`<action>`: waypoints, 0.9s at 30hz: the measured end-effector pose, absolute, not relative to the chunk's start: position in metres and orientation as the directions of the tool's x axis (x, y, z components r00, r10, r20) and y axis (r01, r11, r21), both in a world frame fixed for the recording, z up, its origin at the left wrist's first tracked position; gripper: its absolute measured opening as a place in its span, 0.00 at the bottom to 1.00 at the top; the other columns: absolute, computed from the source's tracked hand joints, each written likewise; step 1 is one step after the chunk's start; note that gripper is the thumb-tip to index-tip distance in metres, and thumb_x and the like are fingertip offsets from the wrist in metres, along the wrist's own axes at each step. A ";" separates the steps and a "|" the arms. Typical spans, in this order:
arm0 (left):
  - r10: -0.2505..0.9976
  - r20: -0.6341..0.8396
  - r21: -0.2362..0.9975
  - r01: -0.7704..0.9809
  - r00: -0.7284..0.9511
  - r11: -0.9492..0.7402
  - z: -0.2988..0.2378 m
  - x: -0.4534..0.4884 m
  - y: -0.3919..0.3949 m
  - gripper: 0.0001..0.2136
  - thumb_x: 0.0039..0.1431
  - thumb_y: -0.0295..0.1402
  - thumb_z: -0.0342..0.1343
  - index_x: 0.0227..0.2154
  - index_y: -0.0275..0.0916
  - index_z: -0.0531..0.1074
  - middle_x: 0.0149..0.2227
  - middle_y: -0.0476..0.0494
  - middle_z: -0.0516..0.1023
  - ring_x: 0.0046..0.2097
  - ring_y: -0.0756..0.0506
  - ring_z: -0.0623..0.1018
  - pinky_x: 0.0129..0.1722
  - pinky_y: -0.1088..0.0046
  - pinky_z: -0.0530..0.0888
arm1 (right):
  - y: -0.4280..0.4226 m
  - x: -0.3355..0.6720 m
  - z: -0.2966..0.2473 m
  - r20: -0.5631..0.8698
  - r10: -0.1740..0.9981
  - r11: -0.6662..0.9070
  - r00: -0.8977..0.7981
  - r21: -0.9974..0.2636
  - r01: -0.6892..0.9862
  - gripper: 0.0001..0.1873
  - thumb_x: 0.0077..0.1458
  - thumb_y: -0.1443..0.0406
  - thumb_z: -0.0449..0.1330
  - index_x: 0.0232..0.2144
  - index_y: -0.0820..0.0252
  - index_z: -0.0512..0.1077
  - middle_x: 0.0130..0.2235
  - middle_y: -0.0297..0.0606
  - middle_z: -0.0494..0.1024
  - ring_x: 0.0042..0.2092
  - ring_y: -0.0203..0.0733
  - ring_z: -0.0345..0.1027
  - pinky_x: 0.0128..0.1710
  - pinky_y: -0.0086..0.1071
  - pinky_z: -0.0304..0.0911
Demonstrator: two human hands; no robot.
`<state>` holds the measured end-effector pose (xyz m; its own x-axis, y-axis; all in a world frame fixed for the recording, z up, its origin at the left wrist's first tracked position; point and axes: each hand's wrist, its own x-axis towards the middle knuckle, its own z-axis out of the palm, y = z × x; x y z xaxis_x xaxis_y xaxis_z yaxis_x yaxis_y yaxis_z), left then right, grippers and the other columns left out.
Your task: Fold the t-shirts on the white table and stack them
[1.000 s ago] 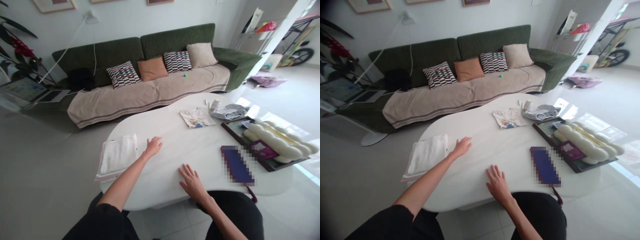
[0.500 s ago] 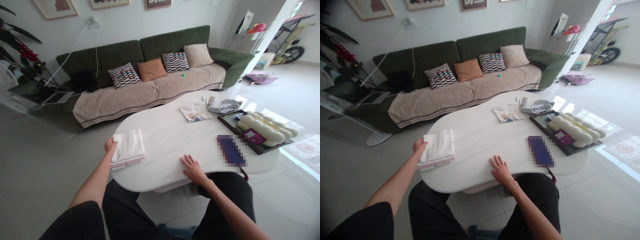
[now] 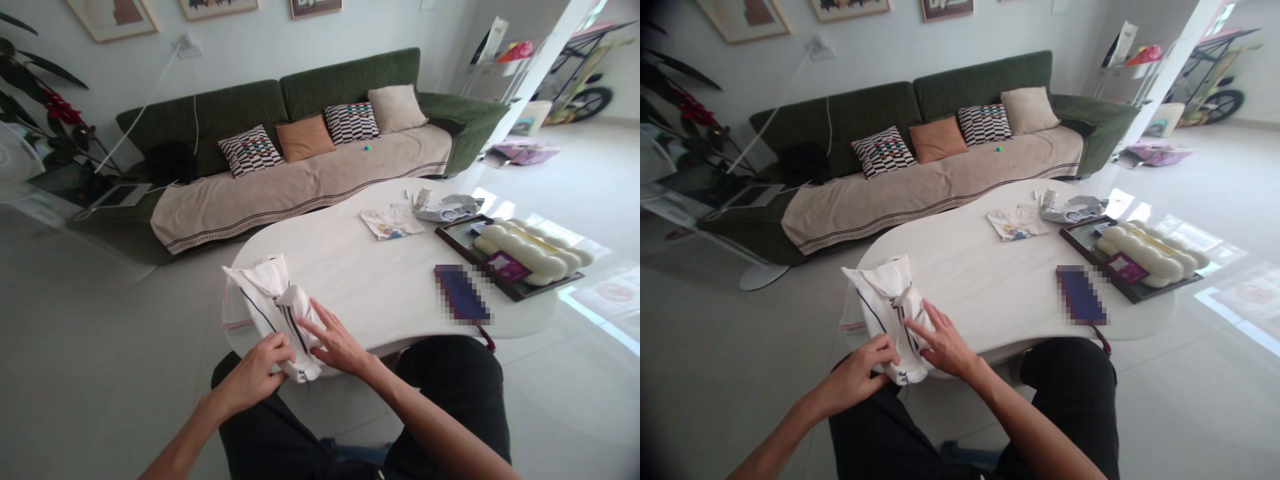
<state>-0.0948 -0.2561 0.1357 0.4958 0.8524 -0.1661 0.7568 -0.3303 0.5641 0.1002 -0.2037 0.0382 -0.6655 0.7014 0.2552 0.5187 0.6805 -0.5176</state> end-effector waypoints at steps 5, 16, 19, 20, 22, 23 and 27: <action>0.817 -0.100 0.646 0.662 0.567 -0.380 0.158 -0.089 -0.264 0.04 0.51 0.25 0.48 0.25 0.39 0.64 0.44 0.42 0.69 0.50 0.44 0.65 0.51 0.68 0.61 | -0.211 0.108 0.052 0.206 0.627 0.749 -0.751 -0.425 0.508 0.17 0.49 0.58 0.57 0.41 0.59 0.69 0.62 0.47 0.42 0.62 0.56 0.32 0.54 0.50 0.44; 0.897 0.120 0.741 0.563 0.425 -0.366 0.200 -0.081 -0.209 0.07 0.50 0.34 0.53 0.26 0.38 0.61 0.33 0.46 0.69 0.34 0.51 0.70 0.35 0.77 0.68 | -0.208 0.157 0.066 0.219 0.840 0.483 -0.496 -0.719 0.500 0.08 0.49 0.71 0.50 0.32 0.60 0.67 0.31 0.35 0.72 0.32 0.35 0.65 0.32 0.25 0.58; 0.932 0.277 0.689 0.627 0.234 -0.362 0.225 -0.105 -0.183 0.16 0.44 0.37 0.59 0.36 0.37 0.65 0.31 0.50 0.68 0.31 0.53 0.68 0.29 0.80 0.66 | -0.183 0.189 0.115 0.310 0.910 0.414 -0.275 -0.714 0.564 0.09 0.46 0.72 0.50 0.32 0.61 0.66 0.25 0.30 0.69 0.27 0.32 0.61 0.27 0.23 0.55; 0.932 0.306 0.673 0.649 0.193 -0.355 0.235 -0.115 -0.177 0.17 0.43 0.37 0.60 0.37 0.37 0.67 0.31 0.51 0.68 0.30 0.53 0.67 0.29 0.80 0.66 | -0.176 0.201 0.135 0.342 0.904 0.426 -0.255 -0.689 0.587 0.09 0.45 0.72 0.51 0.32 0.61 0.66 0.25 0.30 0.69 0.27 0.32 0.61 0.27 0.23 0.54; 0.927 0.350 0.644 0.685 0.133 -0.341 0.256 -0.136 -0.168 0.15 0.43 0.39 0.60 0.34 0.35 0.70 0.29 0.52 0.69 0.30 0.53 0.68 0.31 0.79 0.66 | -0.166 0.224 0.179 0.415 0.874 0.474 -0.252 -0.615 0.630 0.06 0.47 0.69 0.53 0.31 0.60 0.68 0.26 0.30 0.70 0.27 0.33 0.61 0.27 0.24 0.54; 0.921 0.376 0.634 0.696 0.104 -0.338 0.266 -0.146 -0.164 0.15 0.43 0.40 0.60 0.32 0.34 0.71 0.28 0.52 0.70 0.30 0.53 0.68 0.32 0.78 0.67 | -0.161 0.234 0.200 0.463 0.852 0.499 -0.246 -0.570 0.653 0.06 0.49 0.67 0.53 0.31 0.60 0.69 0.27 0.30 0.70 0.28 0.33 0.61 0.28 0.24 0.54; 0.888 0.459 0.654 0.671 0.015 -0.349 0.284 -0.172 -0.130 0.22 0.41 0.43 0.62 0.35 0.31 0.69 0.29 0.52 0.71 0.29 0.54 0.67 0.35 0.74 0.69 | -0.130 0.265 0.257 0.489 0.824 0.482 -0.286 -0.340 0.807 0.10 0.50 0.60 0.56 0.30 0.60 0.71 0.23 0.30 0.67 0.25 0.34 0.58 0.27 0.26 0.52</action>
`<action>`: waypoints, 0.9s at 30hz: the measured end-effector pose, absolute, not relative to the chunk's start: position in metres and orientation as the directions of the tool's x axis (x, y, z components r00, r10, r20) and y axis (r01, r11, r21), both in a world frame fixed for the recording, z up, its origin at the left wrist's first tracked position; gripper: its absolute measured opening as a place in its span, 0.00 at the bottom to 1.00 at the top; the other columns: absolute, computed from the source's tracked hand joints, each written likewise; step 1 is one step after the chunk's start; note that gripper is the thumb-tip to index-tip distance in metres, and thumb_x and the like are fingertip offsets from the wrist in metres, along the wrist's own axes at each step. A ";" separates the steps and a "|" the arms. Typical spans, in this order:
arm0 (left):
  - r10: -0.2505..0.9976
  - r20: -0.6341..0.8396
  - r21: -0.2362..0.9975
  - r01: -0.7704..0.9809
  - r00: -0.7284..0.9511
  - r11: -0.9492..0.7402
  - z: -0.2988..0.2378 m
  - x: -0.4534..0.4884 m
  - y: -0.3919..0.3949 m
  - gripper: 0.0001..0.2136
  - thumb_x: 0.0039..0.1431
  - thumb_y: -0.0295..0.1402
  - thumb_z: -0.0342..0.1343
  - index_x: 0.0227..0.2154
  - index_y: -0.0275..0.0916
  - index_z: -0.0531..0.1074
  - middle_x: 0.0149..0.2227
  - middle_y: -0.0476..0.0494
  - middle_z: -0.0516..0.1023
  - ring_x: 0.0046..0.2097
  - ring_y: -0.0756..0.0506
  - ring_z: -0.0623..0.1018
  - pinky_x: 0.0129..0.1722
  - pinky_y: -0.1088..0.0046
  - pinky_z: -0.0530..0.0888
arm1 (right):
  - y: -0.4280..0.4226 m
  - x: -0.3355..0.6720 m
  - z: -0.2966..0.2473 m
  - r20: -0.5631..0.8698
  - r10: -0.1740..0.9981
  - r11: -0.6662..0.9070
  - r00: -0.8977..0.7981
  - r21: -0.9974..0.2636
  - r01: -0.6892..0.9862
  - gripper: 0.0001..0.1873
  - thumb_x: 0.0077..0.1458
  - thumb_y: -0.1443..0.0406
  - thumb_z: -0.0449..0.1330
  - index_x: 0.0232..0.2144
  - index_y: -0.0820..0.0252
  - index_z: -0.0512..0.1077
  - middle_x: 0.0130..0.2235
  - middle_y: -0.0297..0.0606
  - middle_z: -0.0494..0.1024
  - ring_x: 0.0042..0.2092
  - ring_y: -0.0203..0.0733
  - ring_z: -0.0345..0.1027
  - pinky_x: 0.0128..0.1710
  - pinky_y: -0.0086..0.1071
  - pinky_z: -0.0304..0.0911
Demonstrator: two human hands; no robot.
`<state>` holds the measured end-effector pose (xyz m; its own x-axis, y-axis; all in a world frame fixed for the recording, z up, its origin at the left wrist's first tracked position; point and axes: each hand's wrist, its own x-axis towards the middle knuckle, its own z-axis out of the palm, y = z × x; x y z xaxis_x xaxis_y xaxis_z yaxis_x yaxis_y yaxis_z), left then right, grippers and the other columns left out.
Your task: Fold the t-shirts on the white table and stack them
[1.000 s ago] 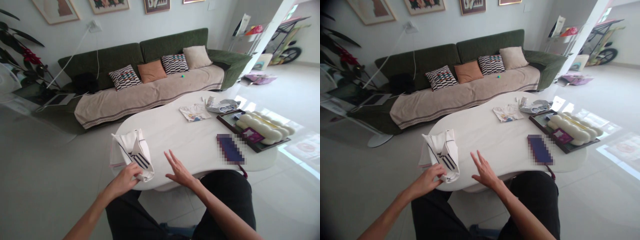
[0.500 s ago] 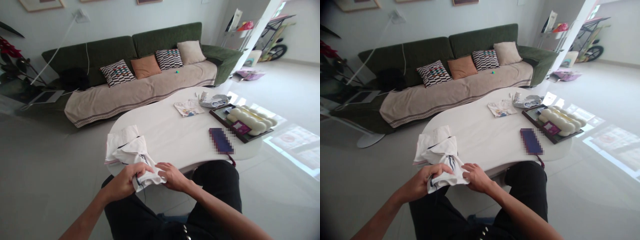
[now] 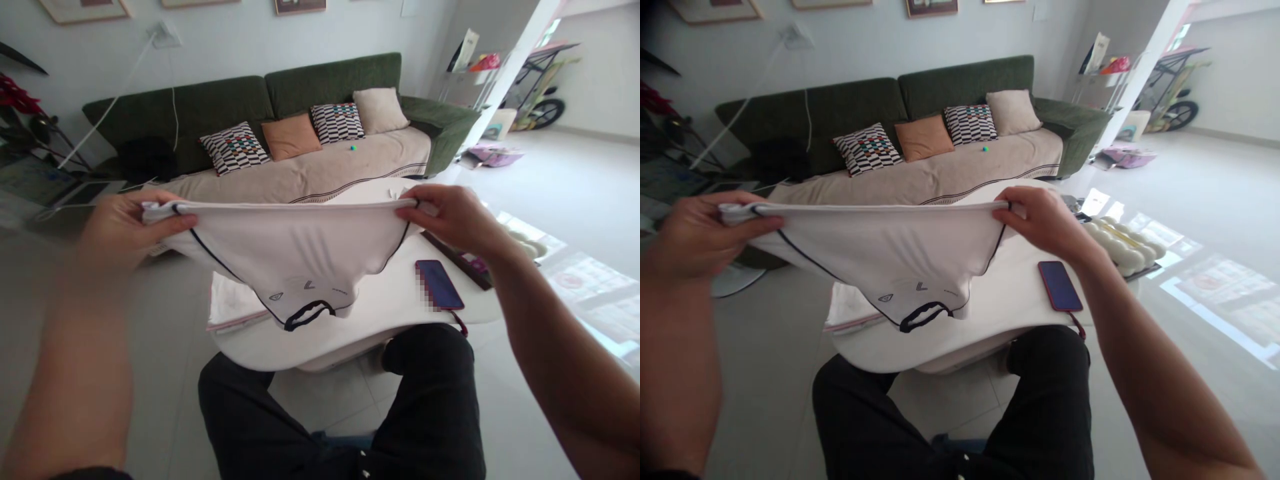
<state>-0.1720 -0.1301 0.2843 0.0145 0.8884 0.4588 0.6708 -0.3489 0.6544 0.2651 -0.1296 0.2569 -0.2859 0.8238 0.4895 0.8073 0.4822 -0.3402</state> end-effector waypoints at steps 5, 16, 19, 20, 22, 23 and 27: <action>0.970 0.237 0.793 0.565 0.061 -0.229 0.261 -0.160 -0.042 0.23 0.38 0.45 0.63 0.30 0.28 0.68 0.24 0.53 0.69 0.27 0.56 0.65 0.29 0.78 0.69 | -0.051 0.272 0.260 0.276 0.920 0.325 -0.278 -0.143 0.935 0.11 0.49 0.61 0.56 0.29 0.66 0.72 0.23 0.35 0.69 0.27 0.36 0.60 0.27 0.28 0.51; 0.844 0.536 0.659 0.615 0.021 -0.433 0.294 -0.123 -0.018 0.18 0.49 0.38 0.56 0.36 0.25 0.68 0.30 0.55 0.71 0.31 0.58 0.67 0.40 0.73 0.68 | -0.031 0.296 0.281 0.742 0.659 0.380 -0.123 -0.186 0.906 0.14 0.55 0.66 0.50 0.42 0.63 0.71 0.38 0.42 0.72 0.37 0.35 0.61 0.39 0.30 0.57; 0.874 0.466 0.667 0.594 0.137 -0.449 0.269 -0.118 -0.063 0.15 0.47 0.36 0.58 0.33 0.28 0.70 0.30 0.53 0.72 0.33 0.55 0.69 0.40 0.73 0.68 | -0.064 0.309 0.241 0.746 0.653 0.443 -0.129 -0.237 0.865 0.14 0.55 0.68 0.49 0.39 0.64 0.72 0.34 0.39 0.70 0.36 0.34 0.61 0.39 0.29 0.57; 0.888 0.422 0.677 0.588 0.183 -0.443 0.253 -0.115 -0.077 0.13 0.47 0.36 0.58 0.31 0.29 0.71 0.30 0.52 0.72 0.33 0.54 0.70 0.39 0.74 0.68 | -0.076 0.312 0.220 0.734 0.667 0.450 -0.131 -0.257 0.855 0.14 0.55 0.68 0.49 0.38 0.64 0.73 0.35 0.40 0.69 0.37 0.35 0.62 0.40 0.29 0.57; 0.900 0.308 0.669 0.602 0.309 -0.436 0.210 -0.110 -0.104 0.09 0.48 0.35 0.57 0.28 0.33 0.72 0.30 0.49 0.72 0.34 0.52 0.71 0.38 0.74 0.69 | -0.099 0.318 0.170 0.687 0.714 0.445 -0.140 -0.290 0.847 0.14 0.54 0.69 0.49 0.37 0.61 0.73 0.35 0.40 0.69 0.38 0.37 0.62 0.40 0.31 0.59; 0.902 0.241 0.663 0.618 0.358 -0.423 0.186 -0.107 -0.116 0.08 0.49 0.34 0.56 0.28 0.34 0.72 0.30 0.48 0.72 0.35 0.51 0.71 0.39 0.74 0.68 | -0.111 0.321 0.143 0.658 0.740 0.433 -0.140 -0.307 0.848 0.13 0.53 0.69 0.49 0.36 0.60 0.73 0.35 0.39 0.69 0.38 0.38 0.62 0.40 0.32 0.59; 0.873 -0.071 0.609 0.714 0.483 -0.346 0.086 -0.095 -0.160 0.06 0.49 0.26 0.50 0.28 0.37 0.73 0.31 0.47 0.73 0.35 0.50 0.72 0.39 0.75 0.68 | -0.156 0.329 0.042 0.313 0.924 0.325 -0.221 -0.337 0.883 0.17 0.52 0.70 0.48 0.38 0.55 0.73 0.37 0.41 0.70 0.42 0.43 0.63 0.42 0.34 0.62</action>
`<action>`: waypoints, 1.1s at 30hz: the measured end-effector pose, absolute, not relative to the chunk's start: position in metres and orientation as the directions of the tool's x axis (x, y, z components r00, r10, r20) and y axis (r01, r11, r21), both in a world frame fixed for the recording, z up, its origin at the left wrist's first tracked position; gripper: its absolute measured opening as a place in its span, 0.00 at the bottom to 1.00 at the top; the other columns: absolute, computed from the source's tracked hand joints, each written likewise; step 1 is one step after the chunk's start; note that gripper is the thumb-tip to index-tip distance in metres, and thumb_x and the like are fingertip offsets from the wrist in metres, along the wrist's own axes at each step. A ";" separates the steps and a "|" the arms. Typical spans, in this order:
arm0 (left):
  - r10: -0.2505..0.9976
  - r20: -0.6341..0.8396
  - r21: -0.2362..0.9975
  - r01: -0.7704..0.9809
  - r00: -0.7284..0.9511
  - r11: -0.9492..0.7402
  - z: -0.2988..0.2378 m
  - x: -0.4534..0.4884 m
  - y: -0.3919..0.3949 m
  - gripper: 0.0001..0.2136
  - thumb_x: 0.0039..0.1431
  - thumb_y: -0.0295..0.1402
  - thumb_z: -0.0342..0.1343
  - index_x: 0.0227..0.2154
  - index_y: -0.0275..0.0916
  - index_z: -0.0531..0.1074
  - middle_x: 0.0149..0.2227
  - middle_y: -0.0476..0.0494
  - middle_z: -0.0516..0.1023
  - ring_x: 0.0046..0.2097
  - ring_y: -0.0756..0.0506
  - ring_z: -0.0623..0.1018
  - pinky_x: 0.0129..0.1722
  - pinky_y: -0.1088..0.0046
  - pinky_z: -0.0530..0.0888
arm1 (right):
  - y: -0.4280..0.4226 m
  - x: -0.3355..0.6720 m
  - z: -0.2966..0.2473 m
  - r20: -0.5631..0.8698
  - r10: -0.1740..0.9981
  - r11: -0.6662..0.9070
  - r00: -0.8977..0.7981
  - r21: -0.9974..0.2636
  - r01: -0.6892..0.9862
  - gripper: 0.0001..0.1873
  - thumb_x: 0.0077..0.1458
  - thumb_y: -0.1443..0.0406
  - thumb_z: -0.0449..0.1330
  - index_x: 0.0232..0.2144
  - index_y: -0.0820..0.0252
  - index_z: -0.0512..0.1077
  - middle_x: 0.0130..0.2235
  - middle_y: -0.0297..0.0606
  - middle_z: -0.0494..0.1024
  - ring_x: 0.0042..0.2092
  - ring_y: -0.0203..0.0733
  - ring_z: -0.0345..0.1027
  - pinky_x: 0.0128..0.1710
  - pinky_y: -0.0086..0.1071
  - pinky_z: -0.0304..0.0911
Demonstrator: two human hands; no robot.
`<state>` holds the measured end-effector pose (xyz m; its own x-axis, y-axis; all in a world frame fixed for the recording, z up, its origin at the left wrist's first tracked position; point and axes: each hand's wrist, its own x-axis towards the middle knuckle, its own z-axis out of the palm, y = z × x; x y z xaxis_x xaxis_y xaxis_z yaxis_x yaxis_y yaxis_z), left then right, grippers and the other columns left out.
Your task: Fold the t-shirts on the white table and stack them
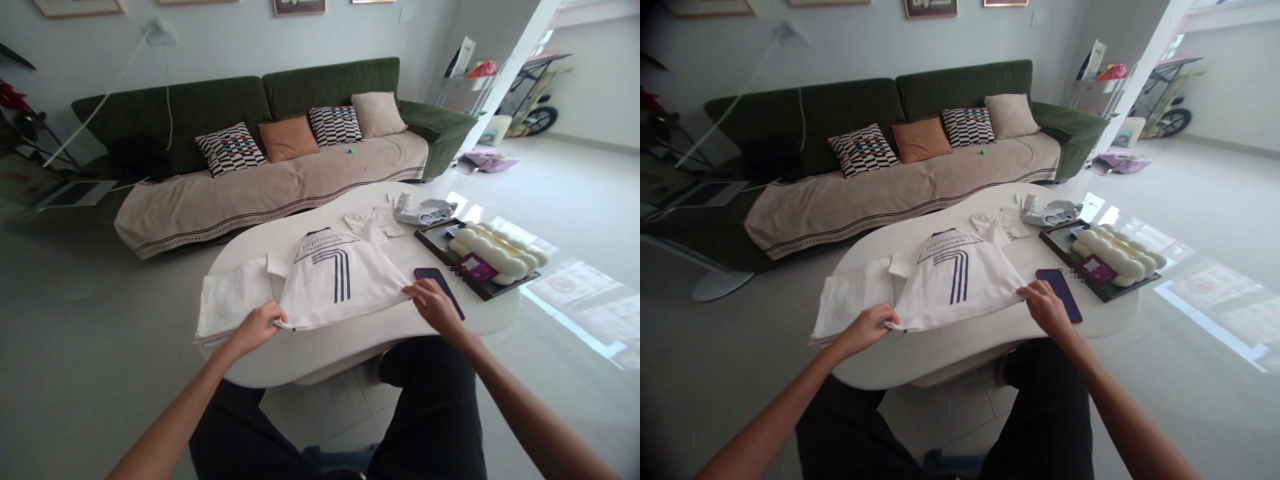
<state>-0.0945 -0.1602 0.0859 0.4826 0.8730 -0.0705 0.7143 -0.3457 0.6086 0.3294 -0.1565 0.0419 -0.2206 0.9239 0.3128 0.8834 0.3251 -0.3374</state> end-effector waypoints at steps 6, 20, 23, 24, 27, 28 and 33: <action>0.692 -0.391 0.584 0.745 0.606 -0.323 0.022 -0.072 -0.165 0.12 0.47 0.26 0.50 0.34 0.40 0.74 0.32 0.48 0.76 0.35 0.48 0.74 0.37 0.76 0.68 | -0.171 0.332 -0.012 -0.100 0.910 0.332 -0.402 -0.404 0.852 0.16 0.51 0.69 0.50 0.40 0.59 0.72 0.38 0.42 0.73 0.42 0.41 0.66 0.43 0.31 0.61; 0.992 0.087 0.401 0.909 0.091 -0.118 -0.045 -0.028 0.019 0.22 0.56 0.25 0.37 0.55 0.30 0.56 0.58 0.35 0.56 0.61 0.44 0.53 0.59 0.65 0.53 | -0.019 0.243 -0.038 0.114 0.955 0.297 -0.274 -0.335 0.894 0.24 0.50 0.77 0.42 0.48 0.66 0.66 0.53 0.46 0.65 0.55 0.43 0.56 0.53 0.38 0.54; 0.993 0.087 0.397 0.911 0.081 -0.109 -0.052 -0.031 0.044 0.23 0.58 0.26 0.35 0.57 0.29 0.53 0.60 0.35 0.53 0.61 0.44 0.52 0.59 0.65 0.53 | 0.018 0.241 -0.047 0.127 0.960 0.277 -0.249 -0.310 0.909 0.28 0.50 0.78 0.41 0.52 0.65 0.62 0.57 0.45 0.59 0.59 0.43 0.48 0.56 0.39 0.50; 0.994 0.065 0.387 0.916 0.088 -0.106 -0.055 -0.032 0.049 0.23 0.59 0.28 0.35 0.57 0.30 0.52 0.60 0.35 0.53 0.61 0.44 0.51 0.59 0.64 0.53 | 0.028 0.241 -0.050 0.125 0.963 0.268 -0.241 -0.304 0.914 0.28 0.50 0.77 0.41 0.53 0.65 0.61 0.58 0.44 0.58 0.60 0.43 0.45 0.56 0.40 0.49; 0.997 -0.028 0.315 0.947 0.075 -0.062 -0.063 -0.035 0.056 0.23 0.60 0.37 0.36 0.58 0.41 0.53 0.62 0.40 0.48 0.62 0.38 0.47 0.56 0.49 0.51 | 0.047 0.245 -0.063 0.108 0.973 0.227 -0.204 -0.293 0.929 0.26 0.54 0.72 0.43 0.56 0.58 0.57 0.60 0.42 0.54 0.61 0.52 0.39 0.55 0.50 0.46; 0.998 -0.051 0.287 0.958 0.046 -0.030 -0.065 -0.038 0.056 0.23 0.59 0.42 0.37 0.58 0.46 0.53 0.62 0.42 0.46 0.62 0.35 0.45 0.54 0.44 0.49 | 0.050 0.249 -0.067 0.099 0.977 0.209 -0.188 -0.291 0.934 0.25 0.56 0.67 0.43 0.57 0.55 0.56 0.60 0.40 0.53 0.61 0.56 0.37 0.54 0.55 0.45; 0.985 -0.107 0.206 0.966 -0.138 0.157 -0.063 -0.047 0.065 0.32 0.51 0.57 0.39 0.58 0.54 0.48 0.63 0.43 0.39 0.61 0.28 0.40 0.49 0.35 0.44 | 0.059 0.271 -0.074 0.017 0.993 0.119 -0.118 -0.226 0.967 0.27 0.56 0.49 0.41 0.58 0.38 0.49 0.62 0.28 0.47 0.61 0.64 0.28 0.51 0.65 0.38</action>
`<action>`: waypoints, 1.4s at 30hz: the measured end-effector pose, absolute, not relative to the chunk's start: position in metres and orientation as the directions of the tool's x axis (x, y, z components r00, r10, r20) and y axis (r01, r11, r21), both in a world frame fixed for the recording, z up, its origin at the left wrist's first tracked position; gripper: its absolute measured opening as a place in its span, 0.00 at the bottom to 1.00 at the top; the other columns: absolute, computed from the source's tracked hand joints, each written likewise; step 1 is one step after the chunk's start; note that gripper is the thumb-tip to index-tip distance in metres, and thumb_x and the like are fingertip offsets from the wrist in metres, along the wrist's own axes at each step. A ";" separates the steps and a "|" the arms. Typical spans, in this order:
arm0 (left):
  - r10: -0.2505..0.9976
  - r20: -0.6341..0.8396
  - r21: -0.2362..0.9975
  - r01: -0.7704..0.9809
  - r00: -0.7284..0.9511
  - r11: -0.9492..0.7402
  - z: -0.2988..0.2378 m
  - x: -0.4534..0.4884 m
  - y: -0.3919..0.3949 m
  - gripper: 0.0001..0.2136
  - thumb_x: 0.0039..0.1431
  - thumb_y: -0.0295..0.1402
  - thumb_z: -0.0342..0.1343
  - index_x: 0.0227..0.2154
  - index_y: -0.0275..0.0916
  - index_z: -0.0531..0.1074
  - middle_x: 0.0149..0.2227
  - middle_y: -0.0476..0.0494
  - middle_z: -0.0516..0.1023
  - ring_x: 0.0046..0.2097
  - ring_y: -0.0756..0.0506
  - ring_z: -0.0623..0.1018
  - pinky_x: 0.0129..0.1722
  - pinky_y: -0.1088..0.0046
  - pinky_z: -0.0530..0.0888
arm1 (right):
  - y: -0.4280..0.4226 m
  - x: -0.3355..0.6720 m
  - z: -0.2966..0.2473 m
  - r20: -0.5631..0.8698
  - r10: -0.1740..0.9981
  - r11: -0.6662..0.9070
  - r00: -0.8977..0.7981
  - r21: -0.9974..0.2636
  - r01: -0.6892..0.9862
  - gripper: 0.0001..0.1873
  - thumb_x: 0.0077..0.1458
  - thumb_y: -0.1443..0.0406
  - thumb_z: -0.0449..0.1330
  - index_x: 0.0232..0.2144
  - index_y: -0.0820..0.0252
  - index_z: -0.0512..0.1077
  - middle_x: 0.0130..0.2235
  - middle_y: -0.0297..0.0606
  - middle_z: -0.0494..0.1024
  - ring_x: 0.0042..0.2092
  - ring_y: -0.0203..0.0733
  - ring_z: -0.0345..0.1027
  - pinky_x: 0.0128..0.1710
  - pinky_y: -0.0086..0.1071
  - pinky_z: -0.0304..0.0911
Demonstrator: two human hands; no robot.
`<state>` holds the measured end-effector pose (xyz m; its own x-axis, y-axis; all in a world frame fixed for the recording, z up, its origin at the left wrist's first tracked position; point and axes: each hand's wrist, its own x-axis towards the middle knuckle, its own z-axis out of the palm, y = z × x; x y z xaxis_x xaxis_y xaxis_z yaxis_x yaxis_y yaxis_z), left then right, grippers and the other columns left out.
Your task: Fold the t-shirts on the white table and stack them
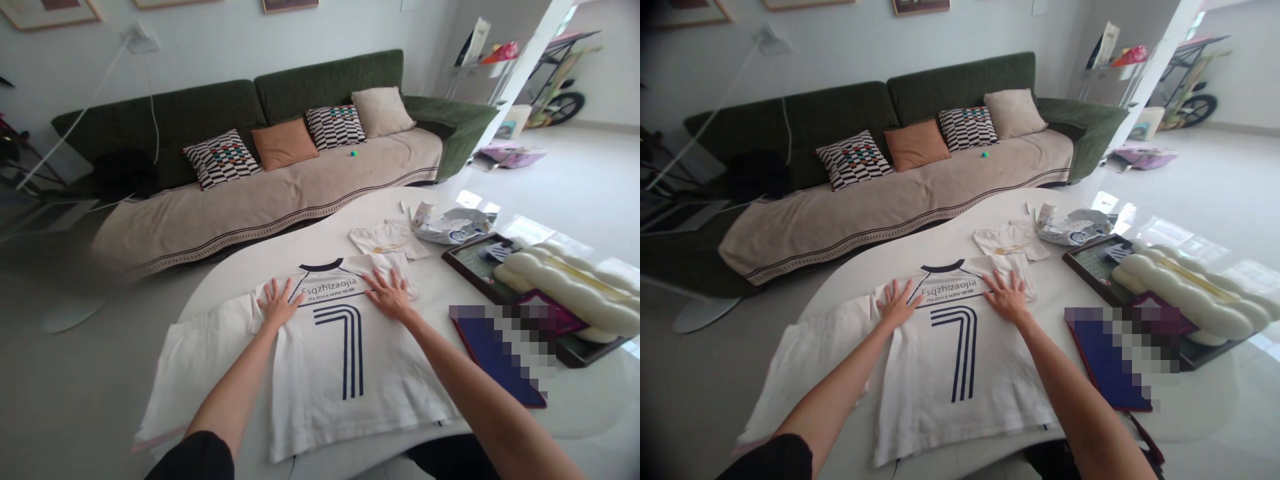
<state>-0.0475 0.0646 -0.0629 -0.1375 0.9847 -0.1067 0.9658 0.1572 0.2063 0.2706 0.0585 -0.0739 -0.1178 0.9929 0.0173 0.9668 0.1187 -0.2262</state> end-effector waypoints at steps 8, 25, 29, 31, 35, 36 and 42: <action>0.998 -0.046 0.206 0.978 0.048 -0.038 -0.042 -0.023 0.019 0.29 0.57 0.51 0.36 0.60 0.47 0.45 0.63 0.39 0.39 0.62 0.32 0.40 0.52 0.40 0.46 | 0.004 0.231 -0.054 0.091 0.981 0.184 -0.169 -0.194 0.964 0.30 0.57 0.51 0.42 0.60 0.49 0.45 0.63 0.39 0.40 0.62 0.57 0.28 0.54 0.60 0.38; 0.962 -0.108 0.244 0.945 0.251 -0.219 -0.042 0.009 -0.108 0.30 0.54 0.50 0.44 0.59 0.49 0.50 0.62 0.40 0.47 0.61 0.31 0.47 0.54 0.42 0.46 | -0.126 0.252 -0.050 0.014 0.990 0.141 -0.140 -0.166 0.976 0.29 0.55 0.55 0.47 0.58 0.53 0.51 0.62 0.46 0.46 0.62 0.55 0.34 0.54 0.58 0.39; 0.995 -0.092 0.204 0.978 -0.026 0.045 -0.016 -0.046 -0.040 0.23 0.59 0.35 0.42 0.57 0.37 0.54 0.59 0.36 0.55 0.60 0.44 0.55 0.55 0.65 0.57 | -0.183 0.188 -0.030 0.010 0.916 0.379 -0.402 -0.356 0.854 0.30 0.54 0.57 0.50 0.57 0.61 0.54 0.60 0.51 0.50 0.60 0.51 0.43 0.55 0.47 0.47; 0.988 -0.111 0.182 0.975 -0.108 0.127 -0.009 -0.074 -0.009 0.21 0.57 0.31 0.44 0.54 0.31 0.57 0.56 0.31 0.60 0.58 0.43 0.59 0.53 0.67 0.60 | -0.212 0.151 -0.033 0.018 0.822 0.520 -0.570 -0.434 0.736 0.37 0.48 0.53 0.56 0.58 0.59 0.51 0.60 0.50 0.51 0.60 0.53 0.44 0.55 0.46 0.47; 0.965 -0.214 0.159 0.969 -0.152 0.188 -0.013 -0.105 0.018 0.16 0.48 0.32 0.55 0.42 0.33 0.67 0.45 0.32 0.72 0.51 0.38 0.68 0.46 0.67 0.65 | -0.241 0.110 -0.051 0.071 0.802 0.561 -0.593 -0.431 0.707 0.29 0.50 0.60 0.56 0.55 0.57 0.56 0.57 0.51 0.57 0.58 0.56 0.47 0.52 0.52 0.46; 0.959 -0.237 0.162 0.968 -0.153 0.194 -0.015 -0.107 0.020 0.15 0.46 0.32 0.56 0.39 0.34 0.69 0.44 0.34 0.73 0.50 0.38 0.69 0.45 0.67 0.66 | -0.241 0.108 -0.054 0.095 0.820 0.544 -0.565 -0.435 0.717 0.25 0.51 0.65 0.54 0.53 0.57 0.58 0.56 0.49 0.60 0.57 0.54 0.49 0.52 0.50 0.47; 0.924 -0.376 0.315 0.928 -0.072 0.201 -0.003 -0.112 0.038 0.07 0.42 0.34 0.57 0.26 0.37 0.71 0.31 0.44 0.77 0.40 0.43 0.74 0.33 0.77 0.67 | -0.226 0.134 -0.035 0.094 0.860 0.439 -0.502 -0.639 0.632 0.13 0.45 0.77 0.50 0.33 0.59 0.66 0.38 0.38 0.70 0.43 0.41 0.60 0.42 0.33 0.57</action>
<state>-0.1120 0.0375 -0.0025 -0.0721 0.9238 -0.3760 0.9275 0.2007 0.3153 0.1343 -0.2258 -0.0348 -0.5016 0.8600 0.0939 0.6324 0.4386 -0.6386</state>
